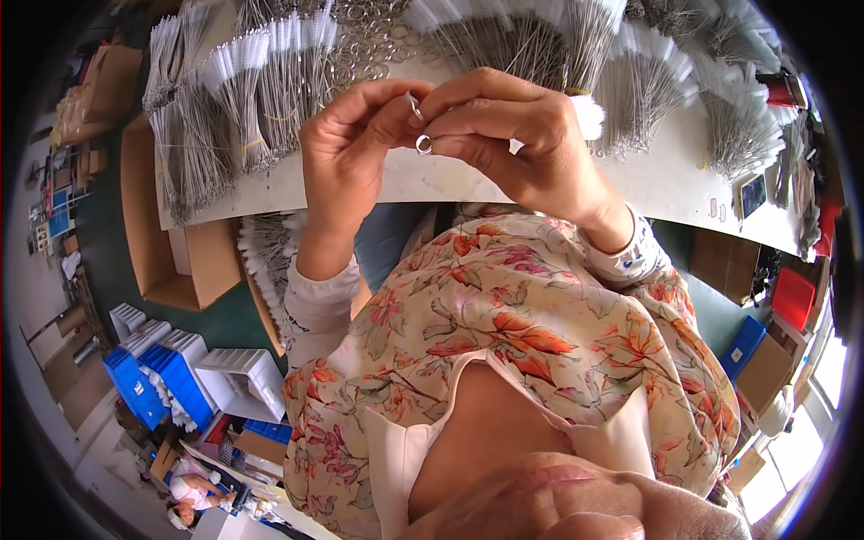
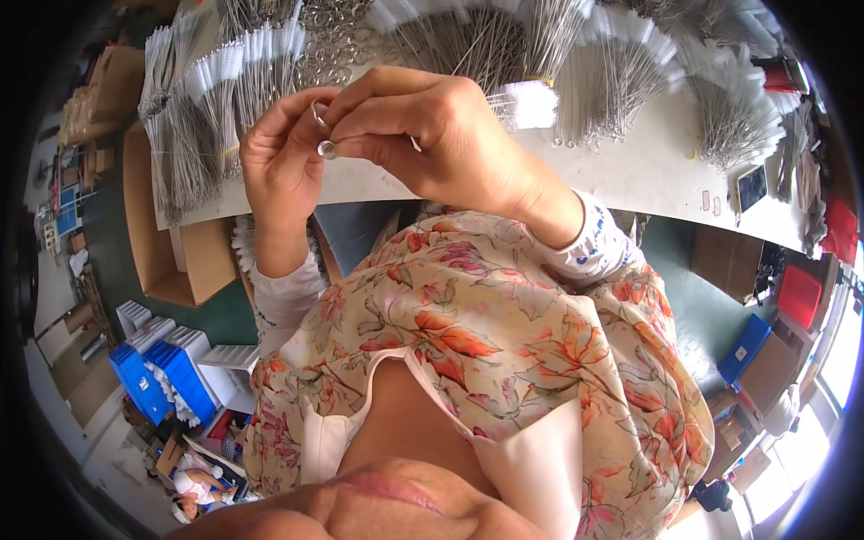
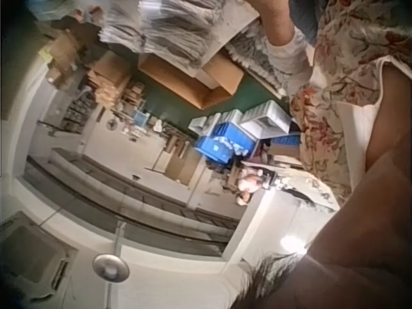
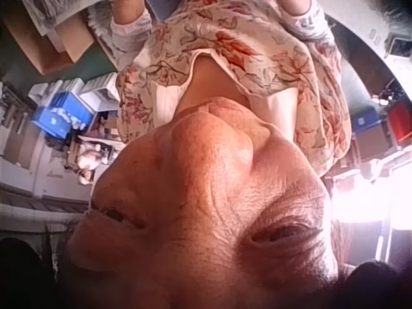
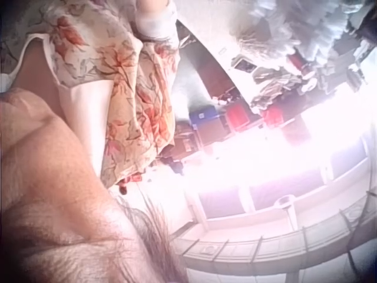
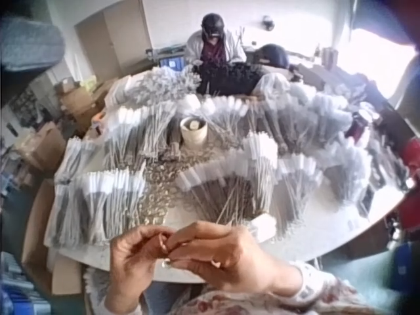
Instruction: Assembling small metal clips onto bundles of white fibers at a workshop desk.
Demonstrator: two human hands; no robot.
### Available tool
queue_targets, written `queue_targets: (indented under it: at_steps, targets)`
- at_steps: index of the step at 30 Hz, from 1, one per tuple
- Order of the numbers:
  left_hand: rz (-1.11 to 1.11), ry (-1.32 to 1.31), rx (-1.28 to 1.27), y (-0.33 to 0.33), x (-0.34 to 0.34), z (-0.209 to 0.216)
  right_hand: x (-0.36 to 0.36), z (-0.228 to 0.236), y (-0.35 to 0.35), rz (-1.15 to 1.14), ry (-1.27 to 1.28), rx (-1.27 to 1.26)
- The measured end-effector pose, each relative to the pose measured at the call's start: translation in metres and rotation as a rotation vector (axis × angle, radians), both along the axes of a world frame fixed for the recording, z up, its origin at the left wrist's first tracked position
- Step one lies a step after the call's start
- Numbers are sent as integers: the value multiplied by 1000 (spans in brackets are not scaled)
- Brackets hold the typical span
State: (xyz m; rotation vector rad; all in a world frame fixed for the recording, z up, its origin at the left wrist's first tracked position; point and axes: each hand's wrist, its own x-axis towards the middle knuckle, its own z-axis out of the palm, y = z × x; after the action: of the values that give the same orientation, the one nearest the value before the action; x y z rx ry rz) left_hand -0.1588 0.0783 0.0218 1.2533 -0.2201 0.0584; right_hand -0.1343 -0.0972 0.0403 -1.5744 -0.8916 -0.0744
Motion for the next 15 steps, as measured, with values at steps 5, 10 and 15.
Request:
queue_targets:
  at_steps: [5,10,15]
  targets:
    - [73,-233,137,2,-4,10,-3,2,3,-42,-55,-24]
    - [75,-307,323,12,-4,23,-2,6,6,-21,-99,-57]
    - [127,-313,495,16,-8,29,7,2,11,56,-71,-15]
